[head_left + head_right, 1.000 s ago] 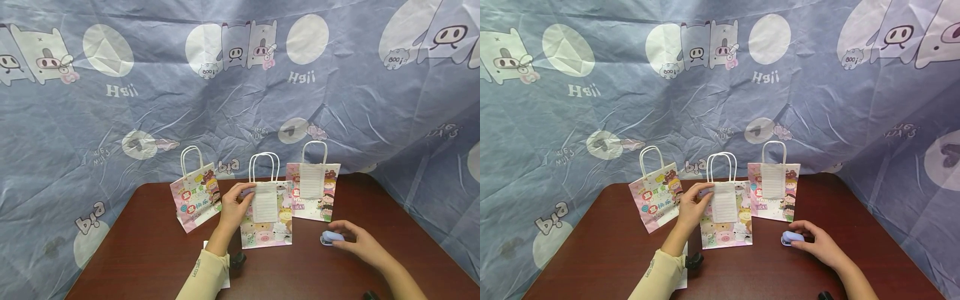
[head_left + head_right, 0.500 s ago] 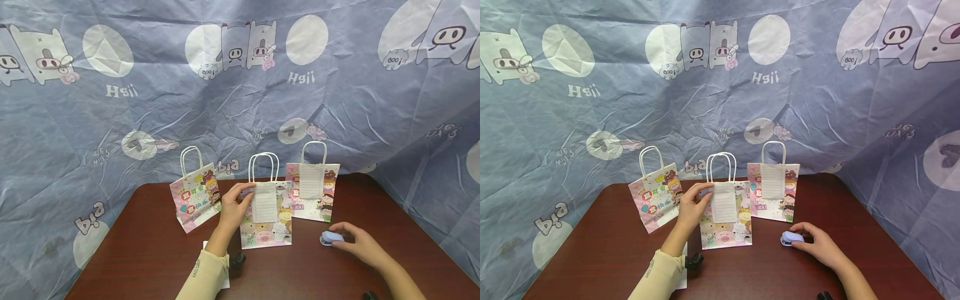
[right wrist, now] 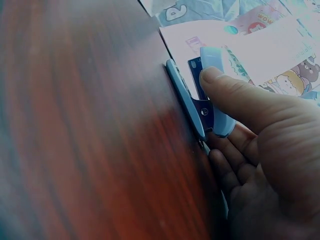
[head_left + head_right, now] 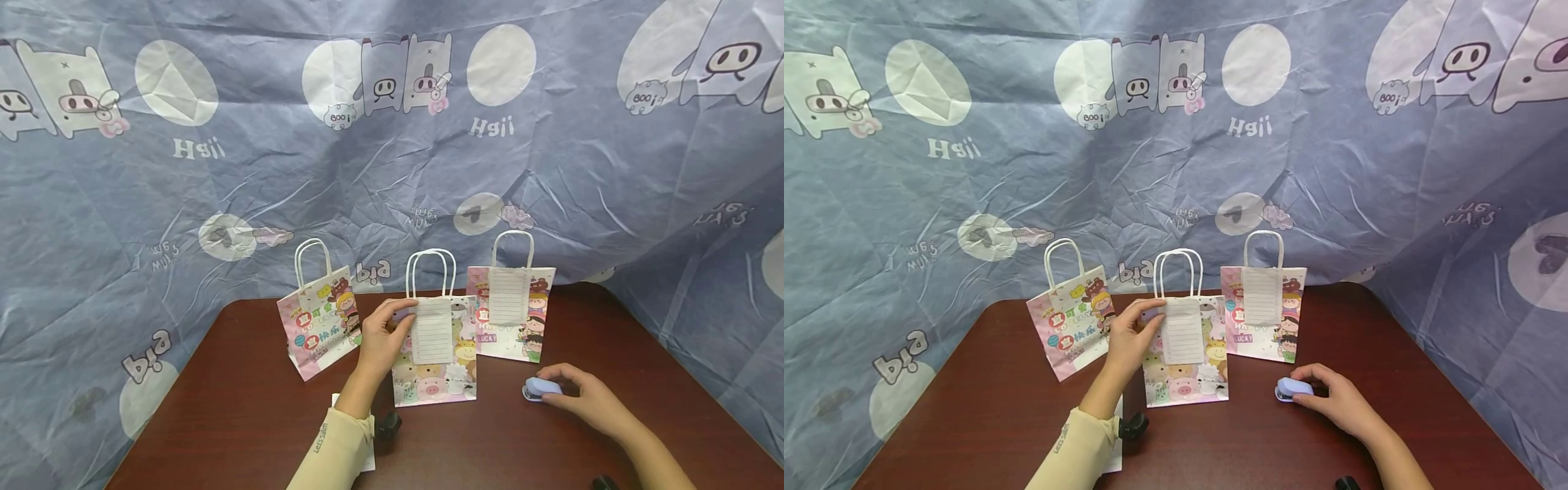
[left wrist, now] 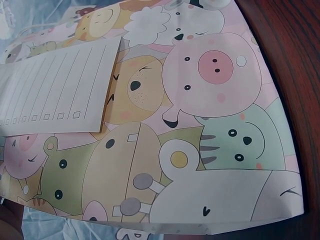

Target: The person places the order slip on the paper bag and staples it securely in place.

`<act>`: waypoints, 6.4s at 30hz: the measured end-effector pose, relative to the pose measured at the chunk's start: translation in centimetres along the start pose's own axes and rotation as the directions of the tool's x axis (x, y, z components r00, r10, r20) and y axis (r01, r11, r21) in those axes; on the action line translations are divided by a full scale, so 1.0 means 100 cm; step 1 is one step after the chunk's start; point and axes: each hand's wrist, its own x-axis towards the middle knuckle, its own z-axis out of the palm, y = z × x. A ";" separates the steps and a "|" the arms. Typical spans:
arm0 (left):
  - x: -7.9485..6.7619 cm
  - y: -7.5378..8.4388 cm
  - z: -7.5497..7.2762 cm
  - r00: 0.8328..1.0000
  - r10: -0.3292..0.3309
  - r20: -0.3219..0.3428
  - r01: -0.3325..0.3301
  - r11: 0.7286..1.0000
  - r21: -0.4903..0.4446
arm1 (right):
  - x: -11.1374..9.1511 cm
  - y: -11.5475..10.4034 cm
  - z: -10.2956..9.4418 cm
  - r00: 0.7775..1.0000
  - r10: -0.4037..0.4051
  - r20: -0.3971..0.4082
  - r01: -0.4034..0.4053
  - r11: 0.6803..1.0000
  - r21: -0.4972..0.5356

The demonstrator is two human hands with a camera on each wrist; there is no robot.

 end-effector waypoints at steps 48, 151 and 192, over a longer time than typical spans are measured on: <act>0.000 0.017 -0.003 1.000 -0.005 -0.007 0.005 1.000 -0.002 | 0.005 -0.016 -0.004 0.942 -0.310 0.129 0.098 0.621 0.778; 0.000 0.024 -0.004 0.999 0.034 0.007 -0.034 0.999 -0.004 | 0.045 -0.140 -0.010 0.922 -0.332 -0.200 0.388 0.782 0.488; 0.001 0.021 -0.002 0.998 0.061 -0.003 -0.061 0.997 0.043 | 0.080 -0.196 0.018 0.859 -0.423 -0.289 0.485 0.853 0.193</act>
